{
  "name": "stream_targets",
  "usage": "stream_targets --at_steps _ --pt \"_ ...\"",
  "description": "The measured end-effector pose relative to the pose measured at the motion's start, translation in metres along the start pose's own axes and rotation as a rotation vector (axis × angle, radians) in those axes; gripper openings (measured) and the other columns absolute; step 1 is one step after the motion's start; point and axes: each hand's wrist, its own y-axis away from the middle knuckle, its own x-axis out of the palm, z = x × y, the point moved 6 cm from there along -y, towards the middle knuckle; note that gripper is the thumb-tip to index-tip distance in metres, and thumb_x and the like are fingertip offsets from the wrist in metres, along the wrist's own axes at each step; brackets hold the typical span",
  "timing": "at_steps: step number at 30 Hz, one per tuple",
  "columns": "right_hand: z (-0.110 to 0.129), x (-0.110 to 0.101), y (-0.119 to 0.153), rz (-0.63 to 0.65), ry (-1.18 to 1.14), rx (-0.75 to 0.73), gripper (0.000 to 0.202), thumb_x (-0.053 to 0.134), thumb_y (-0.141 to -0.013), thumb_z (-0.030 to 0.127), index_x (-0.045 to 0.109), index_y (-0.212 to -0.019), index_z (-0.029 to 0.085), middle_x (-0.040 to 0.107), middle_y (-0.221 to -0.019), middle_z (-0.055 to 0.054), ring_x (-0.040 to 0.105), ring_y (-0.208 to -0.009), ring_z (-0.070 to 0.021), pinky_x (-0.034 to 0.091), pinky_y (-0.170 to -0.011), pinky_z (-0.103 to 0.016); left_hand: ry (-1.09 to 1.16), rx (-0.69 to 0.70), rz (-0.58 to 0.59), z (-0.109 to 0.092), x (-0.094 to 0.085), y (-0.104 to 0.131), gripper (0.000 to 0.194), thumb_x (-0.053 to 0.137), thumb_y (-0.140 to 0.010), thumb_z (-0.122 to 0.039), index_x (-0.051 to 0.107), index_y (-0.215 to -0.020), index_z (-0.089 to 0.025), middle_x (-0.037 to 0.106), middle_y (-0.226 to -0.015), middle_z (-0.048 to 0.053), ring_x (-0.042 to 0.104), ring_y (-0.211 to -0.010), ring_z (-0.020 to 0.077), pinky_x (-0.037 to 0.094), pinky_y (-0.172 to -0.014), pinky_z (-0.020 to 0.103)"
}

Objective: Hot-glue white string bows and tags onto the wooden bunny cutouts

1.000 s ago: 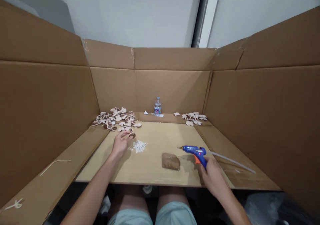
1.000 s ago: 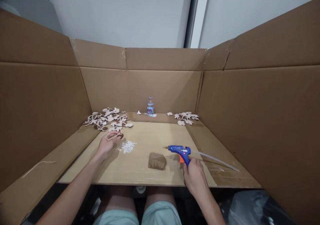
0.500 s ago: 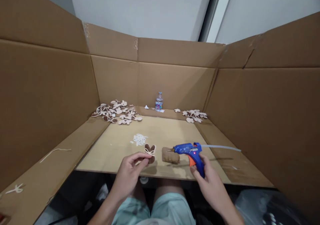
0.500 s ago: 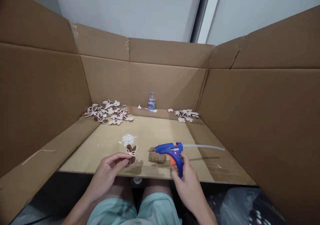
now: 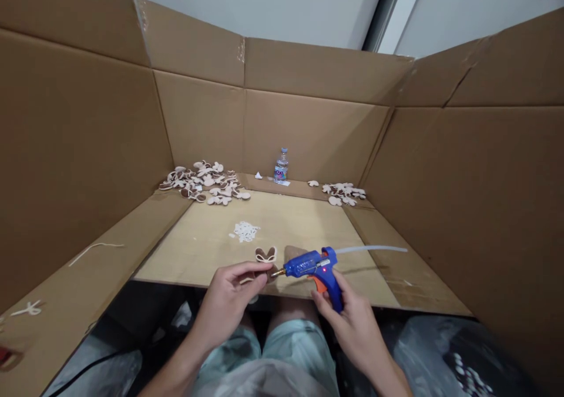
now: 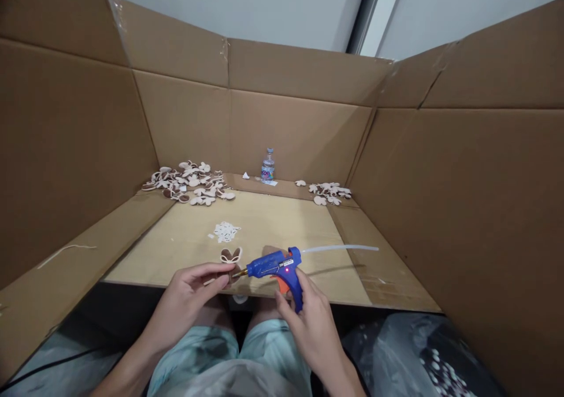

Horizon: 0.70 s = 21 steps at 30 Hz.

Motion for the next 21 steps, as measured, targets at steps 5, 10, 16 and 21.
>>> stream_targets --at_steps 5,10,16,21 --pt "-0.001 -0.002 0.000 -0.003 0.020 0.003 0.039 0.051 -0.089 0.045 0.058 -0.112 0.015 0.066 -0.074 -0.003 0.058 -0.061 -0.0177 0.046 -0.060 -0.024 0.009 0.003 0.002 -0.002 -0.001 0.001 0.019 0.069 -0.079 -0.030 0.076 -0.096 -0.025 0.076 -0.101 0.005 0.069 -0.095 0.0217 0.052 -0.088 0.032" --pt "0.003 -0.005 0.001 -0.015 0.029 -0.018 0.036 0.051 -0.089 0.044 0.059 -0.110 0.016 0.065 -0.072 -0.003 0.057 -0.060 -0.0175 0.046 -0.059 -0.024 -0.008 0.008 -0.004 -0.003 -0.002 0.002 0.020 0.069 -0.078 -0.030 0.075 -0.096 -0.024 0.076 -0.100 0.005 0.069 -0.095 0.0214 0.052 -0.087 0.031" --pt "0.006 -0.009 0.001 -0.047 0.054 -0.044 0.034 0.051 -0.090 0.041 0.060 -0.110 0.015 0.068 -0.076 -0.004 0.058 -0.060 -0.0170 0.047 -0.059 -0.024 -0.007 0.015 -0.003 -0.005 -0.002 0.003 0.021 0.069 -0.078 -0.030 0.075 -0.096 -0.022 0.076 -0.100 0.006 0.069 -0.094 0.0213 0.053 -0.088 0.032" --pt "0.007 -0.012 0.002 -0.077 0.062 -0.056 0.035 0.052 -0.089 0.041 0.060 -0.111 0.015 0.070 -0.082 -0.006 0.061 -0.063 -0.0173 0.048 -0.060 -0.024 0.007 0.012 0.002 -0.006 -0.001 0.004 0.020 0.069 -0.079 -0.030 0.075 -0.097 -0.022 0.076 -0.101 0.005 0.069 -0.095 0.0194 0.053 -0.088 0.029"
